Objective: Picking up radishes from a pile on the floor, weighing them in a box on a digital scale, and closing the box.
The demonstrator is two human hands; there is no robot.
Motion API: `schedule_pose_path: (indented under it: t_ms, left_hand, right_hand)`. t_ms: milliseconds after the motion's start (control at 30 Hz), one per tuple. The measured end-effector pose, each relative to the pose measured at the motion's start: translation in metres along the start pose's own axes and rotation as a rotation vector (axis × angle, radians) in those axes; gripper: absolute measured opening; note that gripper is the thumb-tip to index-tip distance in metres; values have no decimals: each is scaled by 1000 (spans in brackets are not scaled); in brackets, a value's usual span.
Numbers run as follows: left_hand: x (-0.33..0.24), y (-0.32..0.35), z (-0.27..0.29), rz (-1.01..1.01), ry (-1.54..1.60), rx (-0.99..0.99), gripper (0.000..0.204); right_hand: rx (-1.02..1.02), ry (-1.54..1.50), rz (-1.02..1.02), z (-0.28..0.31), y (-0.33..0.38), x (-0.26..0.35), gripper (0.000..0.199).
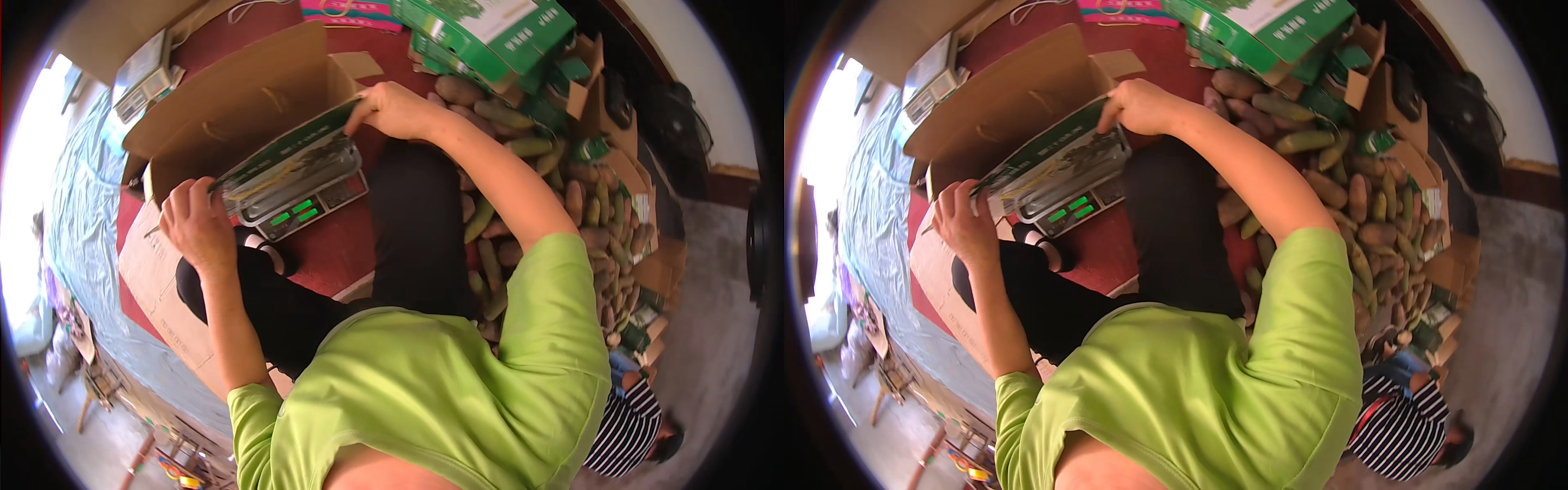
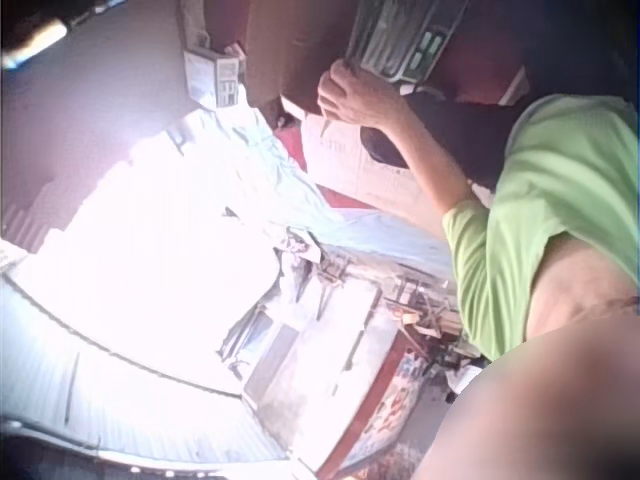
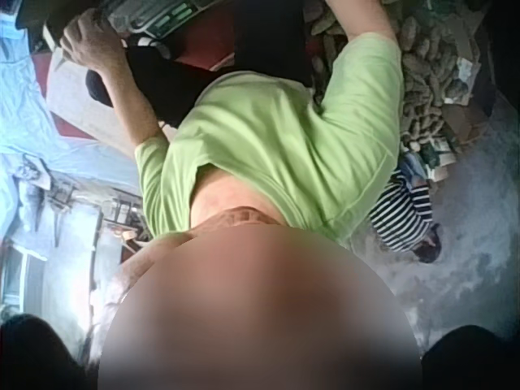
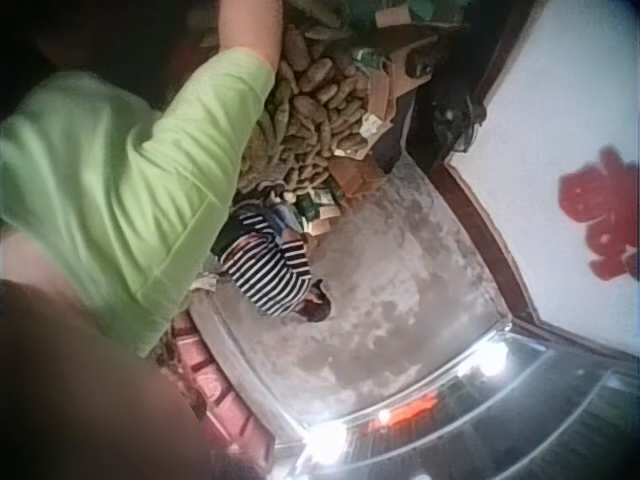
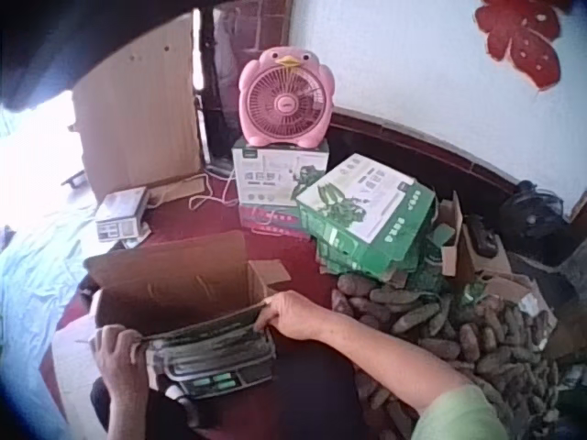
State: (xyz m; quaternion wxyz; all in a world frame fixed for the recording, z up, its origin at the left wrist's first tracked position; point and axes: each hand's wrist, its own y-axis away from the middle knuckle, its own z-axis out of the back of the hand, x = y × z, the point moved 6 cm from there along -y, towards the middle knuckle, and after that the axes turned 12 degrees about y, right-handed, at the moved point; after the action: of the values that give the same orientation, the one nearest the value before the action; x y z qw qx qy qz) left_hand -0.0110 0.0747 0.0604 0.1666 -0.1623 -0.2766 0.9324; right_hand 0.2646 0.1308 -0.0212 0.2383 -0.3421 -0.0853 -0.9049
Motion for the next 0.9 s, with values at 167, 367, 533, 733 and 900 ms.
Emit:
schedule_pose_path:
  t_ms: [167,367,533,733,900]
  left_hand:
    - [-5,-5,-3,-1,-6,-7,17]
    - [-12,-12,-11,9,-70,39,28]
    - [-10,-14,-18,20,-129,83,25]
    - [3,-5,-23,-6,-70,74,12]
    - [1,9,-28,144,-82,246,22]
  right_hand:
    - [-169,-160,-5,14,25,0,20]
    - [-269,-325,-184,25,66,-17,20]
    - [-445,-420,-438,4,112,-61,23]
    - [-547,-698,-789,-83,182,-113,23]
    - [-449,-428,-921,-184,252,-135,22]
